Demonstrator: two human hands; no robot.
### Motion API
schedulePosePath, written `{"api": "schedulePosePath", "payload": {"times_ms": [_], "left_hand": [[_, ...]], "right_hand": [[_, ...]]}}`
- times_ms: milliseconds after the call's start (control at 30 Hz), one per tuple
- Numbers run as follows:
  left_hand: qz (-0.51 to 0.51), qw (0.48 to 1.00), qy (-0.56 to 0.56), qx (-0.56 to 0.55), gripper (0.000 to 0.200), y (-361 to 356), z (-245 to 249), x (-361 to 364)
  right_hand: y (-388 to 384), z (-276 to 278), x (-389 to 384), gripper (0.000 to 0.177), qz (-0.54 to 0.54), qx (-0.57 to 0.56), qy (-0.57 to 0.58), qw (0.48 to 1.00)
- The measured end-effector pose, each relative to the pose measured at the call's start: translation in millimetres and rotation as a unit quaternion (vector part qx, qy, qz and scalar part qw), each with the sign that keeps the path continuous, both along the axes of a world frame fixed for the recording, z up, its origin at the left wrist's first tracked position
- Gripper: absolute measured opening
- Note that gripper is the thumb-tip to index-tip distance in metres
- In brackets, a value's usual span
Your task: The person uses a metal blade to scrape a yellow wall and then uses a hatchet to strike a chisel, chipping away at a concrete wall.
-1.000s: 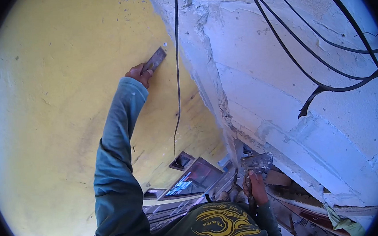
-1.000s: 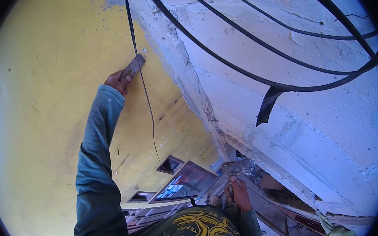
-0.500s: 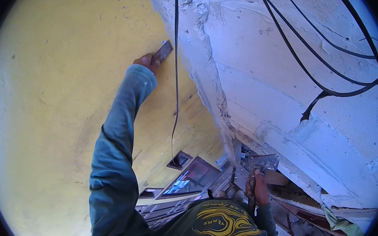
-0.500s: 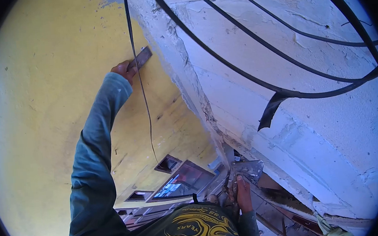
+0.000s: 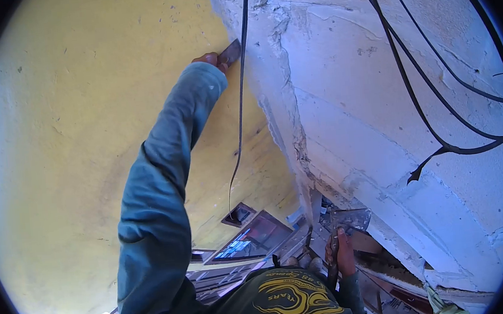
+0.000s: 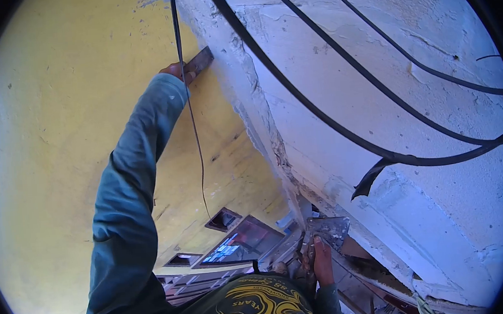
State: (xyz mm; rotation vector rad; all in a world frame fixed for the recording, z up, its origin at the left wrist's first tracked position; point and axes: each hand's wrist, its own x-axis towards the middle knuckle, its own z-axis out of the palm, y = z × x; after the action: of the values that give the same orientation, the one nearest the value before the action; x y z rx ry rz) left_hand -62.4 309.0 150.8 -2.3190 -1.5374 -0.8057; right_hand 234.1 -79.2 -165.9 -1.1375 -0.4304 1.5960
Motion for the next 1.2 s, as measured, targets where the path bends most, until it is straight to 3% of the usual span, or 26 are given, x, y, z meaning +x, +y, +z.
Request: {"api": "schedulePosePath", "payload": {"times_ms": [133, 200, 233, 333, 400, 533, 600, 700, 767, 833, 867, 933, 1000, 1067, 1100, 1200], "left_hand": [[0.098, 0.992, 0.048, -0.058, 0.028, -52, 39, 11], [0.107, 0.979, -0.034, -0.17, 0.032, -67, 50, -4], [0.103, 0.979, -0.03, -0.172, 0.032, -67, 56, -3], [0.096, 0.988, 0.006, -0.125, 0.029, -58, 48, 1], [0.118, 0.981, 0.145, 0.046, 0.026, -27, 30, 25], [0.025, 0.995, 0.065, 0.068, 0.021, -49, 39, 11], [0.09, 0.982, -0.097, -0.132, 0.019, -82, 64, 5], [0.066, 0.973, -0.11, -0.192, 0.017, -85, 94, -3], [0.042, 0.997, -0.01, -0.067, 0.021, -44, 81, 7], [0.094, 0.987, 0.129, 0.01, 0.025, -3, 68, 23], [0.101, 0.987, 0.127, 0.009, 0.025, -14, 70, 21], [0.106, 0.987, 0.003, -0.117, 0.027, -54, 85, 22], [0.123, 0.985, 0.042, -0.11, 0.026, -71, 103, 5], [0.009, 0.984, -0.096, -0.148, 0.027, -72, 117, -19], [0.005, 0.984, -0.094, -0.151, 0.027, -63, 118, -14], [0.116, 0.987, 0.092, -0.062, 0.027, -38, 120, 21]], "right_hand": [[15, 7, -3, 0.049, 0.043, 0.032, -0.017, 0.998], [17, 7, -2, 0.048, 0.049, 0.043, -0.03, 0.997], [16, 6, -2, 0.048, 0.055, 0.052, -0.048, 0.996], [18, 5, -7, 0.049, 0.037, 0.035, -0.001, 0.999], [20, 9, -8, 0.049, 0.05, 0.039, -0.007, 0.998], [24, 13, -11, 0.049, 0.068, 0.04, -0.007, 0.997], [23, 4, -11, 0.049, 0.065, 0.051, -0.026, 0.996], [17, -9, -13, 0.05, 0.057, 0.043, -0.039, 0.997], [18, -9, -14, 0.05, 0.061, 0.035, -0.035, 0.997], [23, -3, -18, 0.052, 0.044, 0.017, 0.006, 0.999], [24, -1, -18, 0.052, 0.051, 0.016, 0.004, 0.999], [28, 3, -20, 0.052, 0.073, 0.043, -0.01, 0.996], [29, 8, -20, 0.052, 0.075, 0.048, -0.019, 0.996], [25, 5, -24, 0.052, 0.072, 0.045, -0.029, 0.996], [23, 1, -26, 0.051, 0.067, 0.048, -0.018, 0.996], [19, 15, -30, 0.048, 0.058, 0.038, 0.014, 0.997]]}}
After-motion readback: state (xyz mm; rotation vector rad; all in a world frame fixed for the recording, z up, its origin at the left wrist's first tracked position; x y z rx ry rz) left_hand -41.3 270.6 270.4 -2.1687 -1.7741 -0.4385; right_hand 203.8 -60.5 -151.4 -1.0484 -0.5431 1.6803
